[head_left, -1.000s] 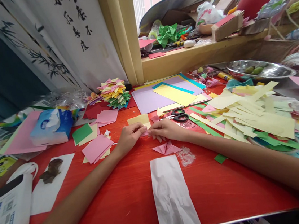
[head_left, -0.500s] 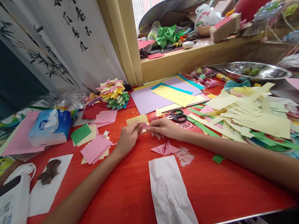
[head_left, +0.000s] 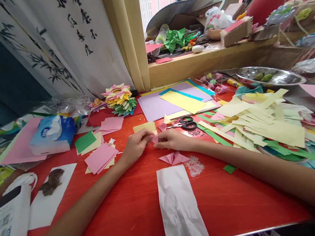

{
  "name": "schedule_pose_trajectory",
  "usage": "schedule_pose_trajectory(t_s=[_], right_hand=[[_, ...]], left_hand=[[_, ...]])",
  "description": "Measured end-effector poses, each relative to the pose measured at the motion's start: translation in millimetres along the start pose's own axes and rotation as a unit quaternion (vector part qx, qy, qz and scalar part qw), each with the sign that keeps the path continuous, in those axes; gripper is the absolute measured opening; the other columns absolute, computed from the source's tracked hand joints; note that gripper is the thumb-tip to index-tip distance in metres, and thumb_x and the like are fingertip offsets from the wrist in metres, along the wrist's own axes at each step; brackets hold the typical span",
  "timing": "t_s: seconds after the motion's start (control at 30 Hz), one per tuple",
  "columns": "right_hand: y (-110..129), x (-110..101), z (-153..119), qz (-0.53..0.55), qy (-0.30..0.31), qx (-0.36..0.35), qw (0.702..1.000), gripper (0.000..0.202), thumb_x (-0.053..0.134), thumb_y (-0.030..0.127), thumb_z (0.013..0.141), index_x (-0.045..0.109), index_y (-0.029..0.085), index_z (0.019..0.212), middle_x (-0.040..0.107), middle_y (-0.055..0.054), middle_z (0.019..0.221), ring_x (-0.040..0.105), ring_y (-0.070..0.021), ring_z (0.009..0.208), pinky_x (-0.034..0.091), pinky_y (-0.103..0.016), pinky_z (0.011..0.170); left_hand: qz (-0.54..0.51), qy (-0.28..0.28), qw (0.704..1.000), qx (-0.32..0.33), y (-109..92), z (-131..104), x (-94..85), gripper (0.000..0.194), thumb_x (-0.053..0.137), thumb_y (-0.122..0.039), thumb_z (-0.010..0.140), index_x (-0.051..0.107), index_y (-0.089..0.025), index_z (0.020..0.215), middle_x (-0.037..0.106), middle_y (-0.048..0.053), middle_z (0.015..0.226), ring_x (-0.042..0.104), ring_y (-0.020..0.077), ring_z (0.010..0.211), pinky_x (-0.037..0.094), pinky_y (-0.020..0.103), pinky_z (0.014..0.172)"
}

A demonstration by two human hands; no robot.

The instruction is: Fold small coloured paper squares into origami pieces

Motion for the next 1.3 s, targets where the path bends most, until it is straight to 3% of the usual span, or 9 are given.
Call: schedule_pose_trajectory(t_s=[0.27,0.4,0.5,0.67,0.8,1.03,1.3], right_hand=[[-1,-3,0,0.087,0.018,0.024,0.996,0.035,0.042,0.045,0.083,0.056,0.013,0.074,0.053,0.000,0.062,0.046,-0.0069,0.049,0.035,-0.020,0.048],[-5,-3,2,0.152,-0.020,0.024,0.988,0.033,0.043,0.044,0.083,0.053,0.014,0.075,0.048,0.001,0.061,0.043,-0.0061,0.051,0.034,-0.019,0.048],[-9,-2,3,0.255,-0.068,0.041,0.964,0.029,0.044,0.043,0.083,0.048,0.016,0.073,0.041,0.004,0.057,0.037,-0.0051,0.046,0.027,-0.019,0.043],[-13,-6,6,0.398,-0.175,0.039,0.900,0.030,0.047,0.045,0.080,0.042,0.017,0.071,0.042,0.004,0.060,0.034,-0.0040,0.042,0.024,-0.020,0.042],[-13,-10,5,0.426,-0.220,0.043,0.876,0.033,0.049,0.048,0.079,0.041,0.017,0.066,0.042,0.004,0.055,0.034,-0.0049,0.041,0.024,-0.020,0.041],[-12,-12,0,0.342,-0.331,0.030,0.879,0.036,0.046,0.043,0.081,0.039,0.017,0.057,0.038,0.004,0.047,0.033,-0.0058,0.040,0.024,-0.020,0.039],[-11,-11,0,0.319,-0.356,0.023,0.878,0.043,0.044,0.044,0.082,0.035,0.018,0.049,0.036,0.003,0.044,0.032,-0.0059,0.038,0.023,-0.021,0.038]], left_hand=[[-0.003,-0.009,1.000,0.022,6,-1,1.9,0.024,0.033,-0.019,0.086,0.055,-0.018,0.093,0.049,-0.002,0.060,0.049,0.0088,0.056,0.041,0.021,0.059],[0.030,-0.113,0.992,0.035,7,0,-1.4,0.028,0.030,-0.011,0.082,0.054,-0.018,0.094,0.054,0.001,0.075,0.051,0.0103,0.067,0.043,0.023,0.065],[0.109,-0.166,0.979,0.055,5,2,-3.0,0.031,0.030,-0.007,0.081,0.055,-0.018,0.096,0.057,0.005,0.096,0.052,0.0149,0.092,0.042,0.030,0.083],[0.259,-0.120,0.953,0.104,2,2,3.1,0.032,0.038,-0.011,0.082,0.052,-0.020,0.110,0.055,0.005,0.114,0.044,0.0198,0.110,0.032,0.037,0.097],[0.335,-0.092,0.932,0.104,3,1,8.8,0.037,0.043,-0.017,0.082,0.047,-0.017,0.119,0.052,0.009,0.119,0.043,0.0238,0.113,0.032,0.040,0.098],[0.394,-0.054,0.912,0.095,6,-1,13.9,0.050,0.042,-0.037,0.084,0.039,-0.012,0.127,0.044,0.013,0.130,0.036,0.0254,0.122,0.025,0.043,0.105],[0.410,-0.049,0.907,0.078,9,0,14.7,0.052,0.041,-0.042,0.084,0.040,-0.012,0.125,0.046,0.013,0.128,0.039,0.0244,0.120,0.027,0.042,0.104]])
Point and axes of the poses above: each hand's wrist, its own z-axis towards the middle knuckle, its own x-axis out of the palm, y = z × x, the point moved 1 cm from there along z, towards the middle knuckle
